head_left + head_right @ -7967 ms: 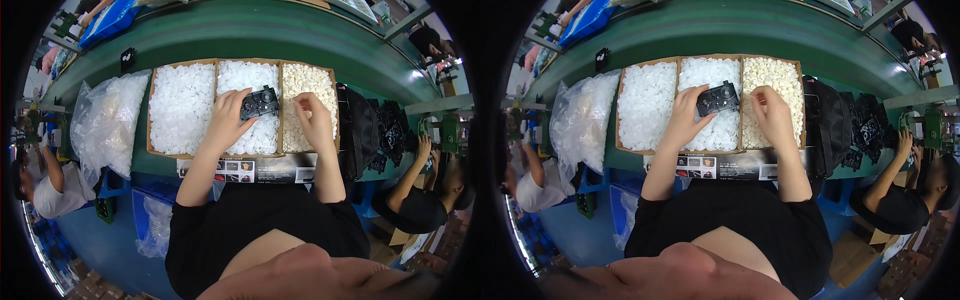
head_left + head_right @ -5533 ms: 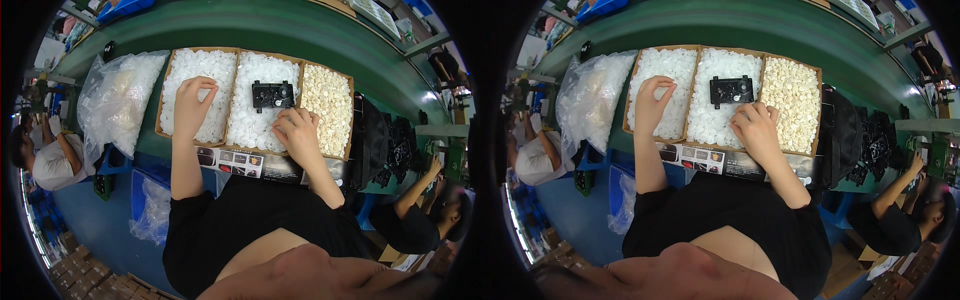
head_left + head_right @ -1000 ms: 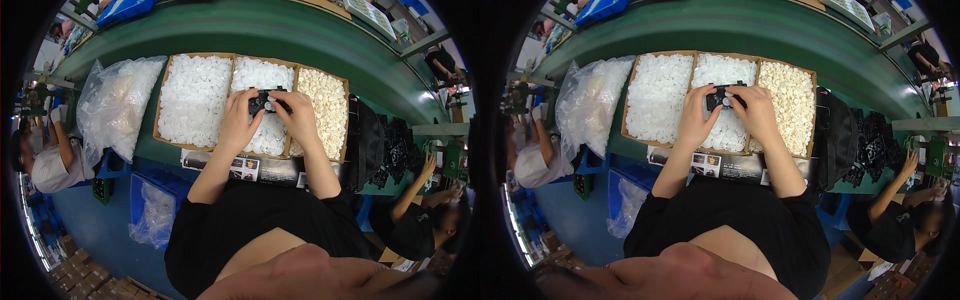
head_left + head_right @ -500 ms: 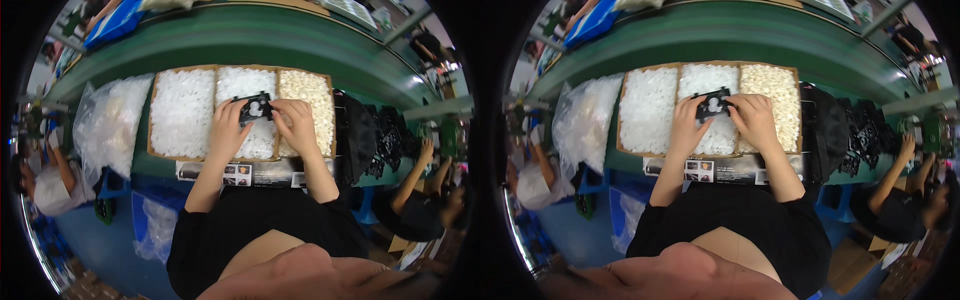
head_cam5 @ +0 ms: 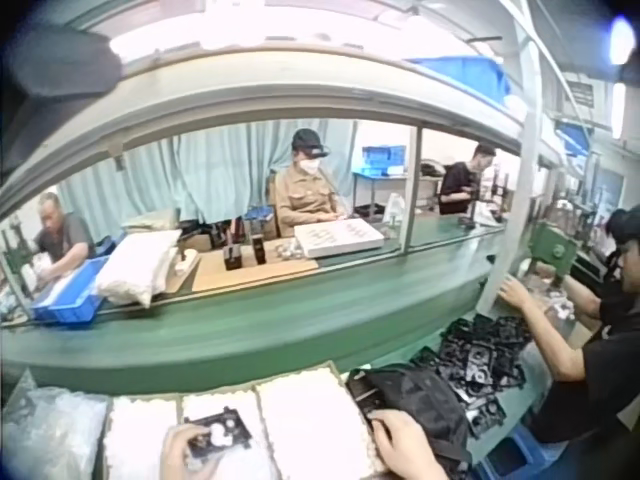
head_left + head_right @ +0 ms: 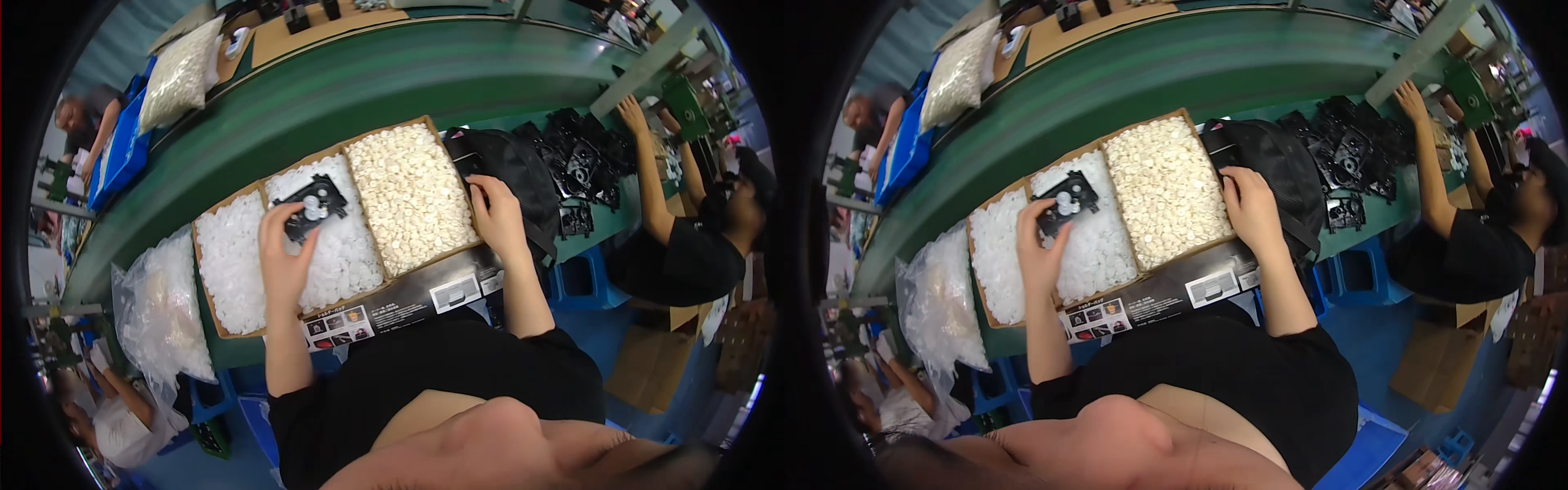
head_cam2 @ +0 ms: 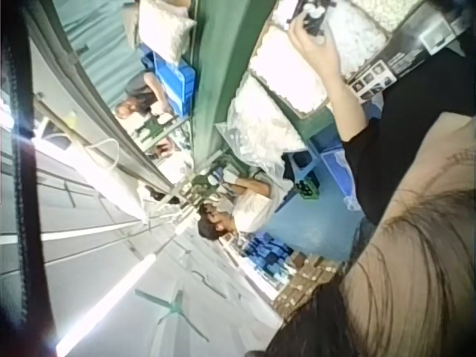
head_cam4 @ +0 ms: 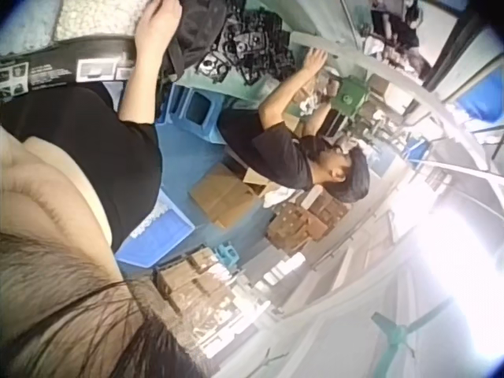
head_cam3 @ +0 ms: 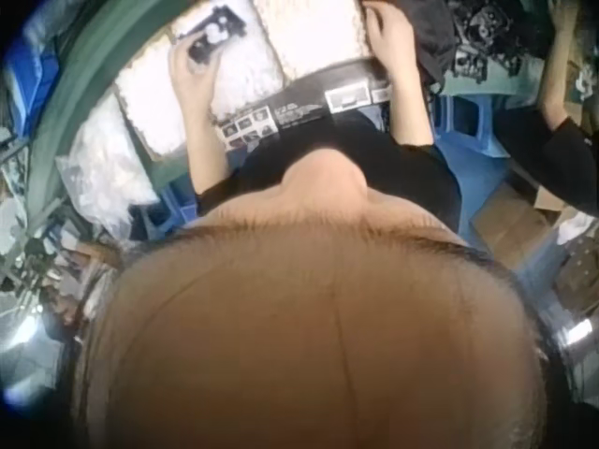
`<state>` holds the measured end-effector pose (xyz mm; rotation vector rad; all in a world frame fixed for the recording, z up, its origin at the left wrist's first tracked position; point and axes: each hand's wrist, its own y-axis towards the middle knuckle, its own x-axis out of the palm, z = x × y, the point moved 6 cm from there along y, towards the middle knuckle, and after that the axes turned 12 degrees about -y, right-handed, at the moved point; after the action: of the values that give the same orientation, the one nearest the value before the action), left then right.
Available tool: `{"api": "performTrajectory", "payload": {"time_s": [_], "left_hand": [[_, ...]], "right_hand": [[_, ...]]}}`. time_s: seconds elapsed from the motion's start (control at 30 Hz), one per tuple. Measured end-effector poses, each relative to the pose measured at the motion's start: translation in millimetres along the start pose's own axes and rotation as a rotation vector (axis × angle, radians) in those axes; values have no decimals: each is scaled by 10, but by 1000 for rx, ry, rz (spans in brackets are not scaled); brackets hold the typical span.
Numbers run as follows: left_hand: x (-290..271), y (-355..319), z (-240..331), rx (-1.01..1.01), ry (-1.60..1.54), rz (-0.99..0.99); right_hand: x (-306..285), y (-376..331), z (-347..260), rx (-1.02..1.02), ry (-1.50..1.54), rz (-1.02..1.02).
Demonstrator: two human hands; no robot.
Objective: The person assembles mechanical components by picking up plastic gears from boxes and inserting them into black plastic bases by hand, then places the assembled units onto the conveyor belt.
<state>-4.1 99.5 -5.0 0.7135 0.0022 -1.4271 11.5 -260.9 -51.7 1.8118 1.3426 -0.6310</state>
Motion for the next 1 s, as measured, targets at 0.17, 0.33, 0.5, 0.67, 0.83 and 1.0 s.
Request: {"api": "performTrajectory", "payload": {"time_s": [0.17,0.33,0.5,0.67,0.83,1.0], "left_hand": [[-99,551,-649,-200,-272,-32],[-229,1052,-1665,-258,-293,112],[153,1269,-1561,-319,-101,-74],[368,1110,-1217,-180,181,-331],[367,722,-820,-54,217,-428],[466,132,55,15,198,-504]], "right_hand": [[17,-33,-76,-137,-68,90],[-142,-289,-112,-166,22,94],[-155,-716,0,-151,36,106],[27,-994,-27,-80,86,88],[58,-877,79,-43,157,49],[139,-628,146,77,213,-51]]}}
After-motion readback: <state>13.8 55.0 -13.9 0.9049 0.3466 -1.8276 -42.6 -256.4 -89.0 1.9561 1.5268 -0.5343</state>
